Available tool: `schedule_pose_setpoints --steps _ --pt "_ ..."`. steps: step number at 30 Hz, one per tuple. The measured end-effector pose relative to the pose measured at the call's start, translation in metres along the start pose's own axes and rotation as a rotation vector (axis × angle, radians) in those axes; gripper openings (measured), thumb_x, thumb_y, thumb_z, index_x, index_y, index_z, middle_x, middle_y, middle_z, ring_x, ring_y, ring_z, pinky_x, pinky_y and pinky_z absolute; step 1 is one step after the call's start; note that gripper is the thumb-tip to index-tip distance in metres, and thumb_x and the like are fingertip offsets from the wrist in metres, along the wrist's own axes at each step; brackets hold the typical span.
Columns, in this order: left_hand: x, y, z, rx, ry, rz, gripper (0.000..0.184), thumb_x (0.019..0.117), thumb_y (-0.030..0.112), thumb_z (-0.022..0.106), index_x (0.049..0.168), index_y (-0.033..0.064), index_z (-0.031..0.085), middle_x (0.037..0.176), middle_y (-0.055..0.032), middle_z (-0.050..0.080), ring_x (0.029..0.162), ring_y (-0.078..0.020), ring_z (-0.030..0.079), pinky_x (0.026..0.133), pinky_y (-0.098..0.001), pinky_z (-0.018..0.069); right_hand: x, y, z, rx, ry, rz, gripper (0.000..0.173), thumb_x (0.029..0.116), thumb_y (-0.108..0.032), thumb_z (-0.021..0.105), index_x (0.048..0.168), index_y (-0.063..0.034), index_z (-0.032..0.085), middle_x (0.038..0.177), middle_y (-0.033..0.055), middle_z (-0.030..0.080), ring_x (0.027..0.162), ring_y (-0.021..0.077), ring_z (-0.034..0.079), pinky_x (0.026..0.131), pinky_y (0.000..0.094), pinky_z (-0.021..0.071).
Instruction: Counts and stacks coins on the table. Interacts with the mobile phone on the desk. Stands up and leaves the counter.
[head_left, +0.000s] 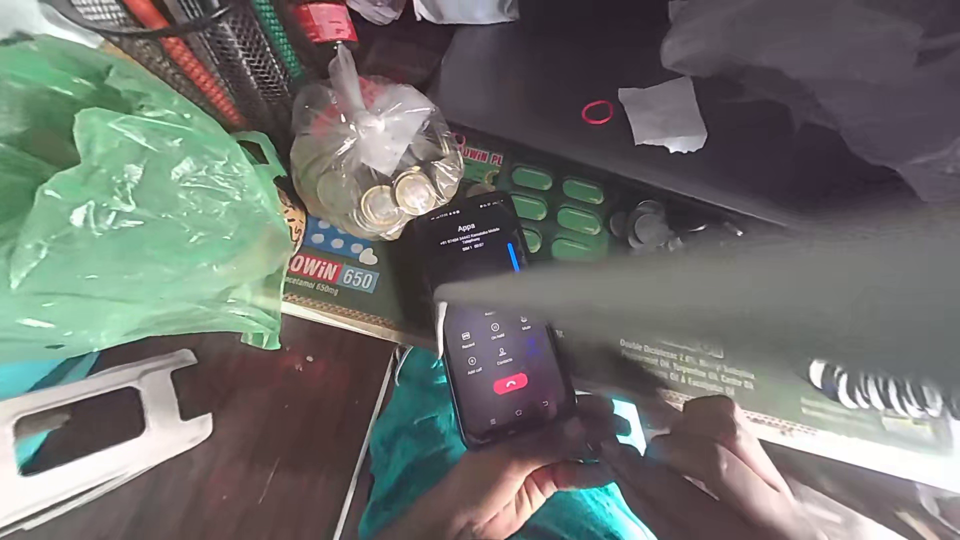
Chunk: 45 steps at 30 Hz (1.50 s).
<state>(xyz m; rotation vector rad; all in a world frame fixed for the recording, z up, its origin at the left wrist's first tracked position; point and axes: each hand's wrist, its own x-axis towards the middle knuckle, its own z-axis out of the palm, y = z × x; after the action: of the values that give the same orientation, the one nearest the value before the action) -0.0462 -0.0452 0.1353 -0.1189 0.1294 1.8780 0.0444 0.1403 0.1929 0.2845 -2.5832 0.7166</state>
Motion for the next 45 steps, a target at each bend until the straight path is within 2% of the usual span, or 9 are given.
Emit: schedule_pose_setpoints --steps 6,13,17,21,26,33,36,39,45 --pt "0.001 0.004 0.003 0.046 -0.002 -0.044 0.030 0.1031 0.004 0.053 0.130 0.0039 0.067 0.123 -0.0098 0.072 0.114 -0.0207 0.070 0.103 -0.0337 0.0546 0.036 0.011 -0.024 -0.092 -0.003 0.094 0.023 0.0974 -0.043 0.068 0.106 -0.0216 0.071 0.095 -0.0009 0.063 0.094 0.0116 0.058 0.092 0.0292 0.0428" --pt "-0.001 0.004 0.000 0.053 -0.022 -0.046 0.032 0.1041 0.003 0.052 0.134 0.0015 0.063 0.130 -0.0151 0.068 0.119 -0.0262 0.068 0.105 -0.0361 0.0532 0.105 0.029 -0.005 -0.554 -0.059 0.377 0.045 0.1029 -0.037 0.056 0.133 -0.0051 0.066 0.129 0.0297 0.058 0.117 0.0525 0.052 0.093 0.0658 0.0402" --pt "0.000 0.004 -0.005 0.048 -0.043 -0.051 0.032 0.1033 0.003 0.053 0.133 0.0013 0.063 0.130 -0.0144 0.068 0.120 -0.0268 0.067 0.106 -0.0373 0.0525 0.090 0.018 0.007 -0.539 -0.032 0.266 0.025 0.1017 -0.021 0.062 0.119 -0.0102 0.076 0.112 0.0178 0.071 0.101 0.0401 0.064 0.084 0.0586 0.0427" --pt "0.000 0.004 -0.004 0.050 -0.014 -0.054 0.032 0.1022 0.002 0.055 0.132 0.0017 0.064 0.129 -0.0143 0.069 0.118 -0.0270 0.068 0.105 -0.0397 0.0534 0.066 0.008 0.005 -0.442 0.007 0.113 0.021 0.1013 -0.012 0.060 0.115 -0.0051 0.075 0.107 0.0108 0.074 0.093 0.0238 0.062 0.082 0.0369 0.0425" --pt "0.002 0.003 -0.004 0.045 -0.026 -0.046 0.031 0.1018 0.003 0.056 0.131 0.0020 0.065 0.129 -0.0144 0.069 0.118 -0.0262 0.068 0.103 -0.0373 0.0546 0.051 0.007 -0.010 -0.215 0.163 0.377 0.016 0.0993 -0.022 0.068 0.104 -0.0084 0.077 0.092 0.0043 0.071 0.090 0.0032 0.061 0.084 0.0133 0.0457" --pt "0.001 0.003 -0.002 0.041 0.017 -0.061 0.030 0.1024 0.004 0.056 0.131 0.0018 0.066 0.127 -0.0143 0.070 0.117 -0.0262 0.069 0.104 -0.0371 0.0545 0.039 0.014 -0.020 -0.246 0.188 0.406 0.018 0.0996 -0.024 0.068 0.107 -0.0117 0.078 0.095 0.0059 0.068 0.097 0.0047 0.058 0.087 0.0152 0.0431" --pt "0.001 0.003 -0.001 0.041 0.032 -0.046 0.030 0.1018 0.003 0.056 0.130 0.0007 0.066 0.128 -0.0155 0.069 0.117 -0.0264 0.069 0.102 -0.0365 0.0556 0.029 0.013 -0.023 -0.206 0.015 0.332 0.043 0.0963 -0.049 0.067 0.123 -0.0157 0.072 0.111 0.0076 0.062 0.108 0.0116 0.053 0.098 0.0243 0.0377" --pt "0.001 0.004 0.002 0.038 0.043 -0.042 0.030 0.1022 0.002 0.054 0.129 0.0024 0.067 0.126 -0.0127 0.070 0.116 -0.0231 0.069 0.102 -0.0346 0.0552 0.018 0.012 -0.019 -0.299 -0.042 0.265 0.060 0.0913 -0.066 0.063 0.128 -0.0191 0.071 0.108 0.0068 0.059 0.102 0.0144 0.051 0.093 0.0243 0.0373" --pt "0.003 0.004 0.008 -0.026 0.076 -0.051 0.028 0.1018 0.001 0.054 0.126 0.0014 0.068 0.124 -0.0147 0.071 0.114 -0.0245 0.071 0.101 -0.0346 0.0560 0.000 0.008 -0.007 -0.380 0.122 0.191 0.035 0.0969 -0.042 0.070 0.119 -0.0149 0.071 0.103 0.0032 0.054 0.098 0.0128 0.049 0.093 0.0244 0.0336"
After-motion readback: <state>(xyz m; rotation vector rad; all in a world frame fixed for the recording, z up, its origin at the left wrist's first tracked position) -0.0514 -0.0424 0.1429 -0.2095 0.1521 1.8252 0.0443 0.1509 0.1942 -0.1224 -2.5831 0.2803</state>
